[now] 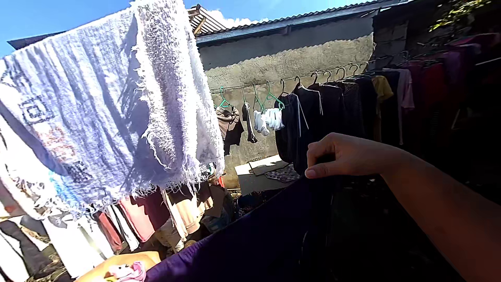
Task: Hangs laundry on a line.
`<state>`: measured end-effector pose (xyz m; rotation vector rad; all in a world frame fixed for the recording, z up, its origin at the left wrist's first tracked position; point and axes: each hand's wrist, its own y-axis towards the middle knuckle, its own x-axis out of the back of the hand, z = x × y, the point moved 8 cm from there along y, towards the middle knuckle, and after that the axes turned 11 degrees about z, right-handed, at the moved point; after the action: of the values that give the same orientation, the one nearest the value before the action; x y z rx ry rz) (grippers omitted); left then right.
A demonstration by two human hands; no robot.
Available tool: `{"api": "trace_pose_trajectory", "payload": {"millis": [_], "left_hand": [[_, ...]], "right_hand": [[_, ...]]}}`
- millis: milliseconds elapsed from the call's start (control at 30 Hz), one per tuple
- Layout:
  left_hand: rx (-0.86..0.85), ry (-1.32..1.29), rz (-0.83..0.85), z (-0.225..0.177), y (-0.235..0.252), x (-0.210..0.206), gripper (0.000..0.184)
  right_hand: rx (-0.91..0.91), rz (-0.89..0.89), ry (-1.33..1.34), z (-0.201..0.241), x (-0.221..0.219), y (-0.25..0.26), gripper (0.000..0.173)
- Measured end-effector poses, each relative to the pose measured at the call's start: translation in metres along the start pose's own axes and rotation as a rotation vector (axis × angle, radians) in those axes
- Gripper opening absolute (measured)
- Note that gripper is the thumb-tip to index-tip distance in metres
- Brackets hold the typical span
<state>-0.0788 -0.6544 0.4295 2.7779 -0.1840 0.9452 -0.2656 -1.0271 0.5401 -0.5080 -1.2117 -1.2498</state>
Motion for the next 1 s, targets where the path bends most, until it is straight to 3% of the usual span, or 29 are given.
{"api": "trace_pose_trajectory", "payload": {"millis": [100,233,400,500,567,633,667,733,767,833,900,933,1000], "left_hand": [[0.286,0.27,-0.288,-0.034,-0.011,0.03,0.023],[0.49,0.541,-0.503,-0.053,0.0,0.035,0.029],[0.614,0.9,-0.438,-0.064,0.071,0.012,0.038],[0.883,0.918,-0.174,-0.045,0.115,-0.002,0.04],[0.708,0.965,-0.083,-0.037,0.146,-0.014,0.025],[0.456,0.963,-0.138,-0.049,0.172,-0.02,0.022],[0.346,0.973,-0.21,-0.063,0.183,-0.02,0.019],[0.132,1.029,-0.419,-0.106,0.202,-0.017,0.014],[0.047,1.023,-0.525,-0.131,0.21,-0.014,0.012],[-0.092,0.935,-0.651,-0.174,0.222,-0.011,0.009],[-0.22,0.818,-0.677,-0.201,0.235,-0.014,0.007],[-0.291,0.8,-0.669,-0.209,0.24,-0.017,0.008],[-0.43,0.817,-0.621,-0.218,0.243,-0.028,0.013]], "right_hand": [[-0.195,-0.072,-0.188,-0.015,0.005,-0.039,0.023],[-0.293,-0.233,-0.257,-0.023,0.0,-0.076,0.006],[-0.552,-0.455,-0.325,-0.044,-0.008,-0.094,0.028],[-0.748,-0.415,-0.26,-0.071,-0.019,-0.108,0.01],[-0.878,-0.34,-0.128,-0.093,-0.029,-0.123,0.013],[-0.969,-0.315,0.133,-0.109,-0.033,-0.14,0.016],[-0.961,-0.39,0.283,-0.11,-0.028,-0.15,0.013],[-0.82,-0.763,0.487,-0.089,0.004,-0.174,0.005],[-0.656,-1.03,0.498,-0.067,0.022,-0.186,0.005],[-0.153,-1.569,0.313,-0.014,0.036,-0.208,0.013],[0.229,-1.809,0.017,0.029,0.011,-0.21,0.051],[0.313,-1.884,-0.043,0.038,-0.007,-0.199,0.064],[0.388,-1.935,-0.054,0.041,-0.031,-0.168,0.062]]}}
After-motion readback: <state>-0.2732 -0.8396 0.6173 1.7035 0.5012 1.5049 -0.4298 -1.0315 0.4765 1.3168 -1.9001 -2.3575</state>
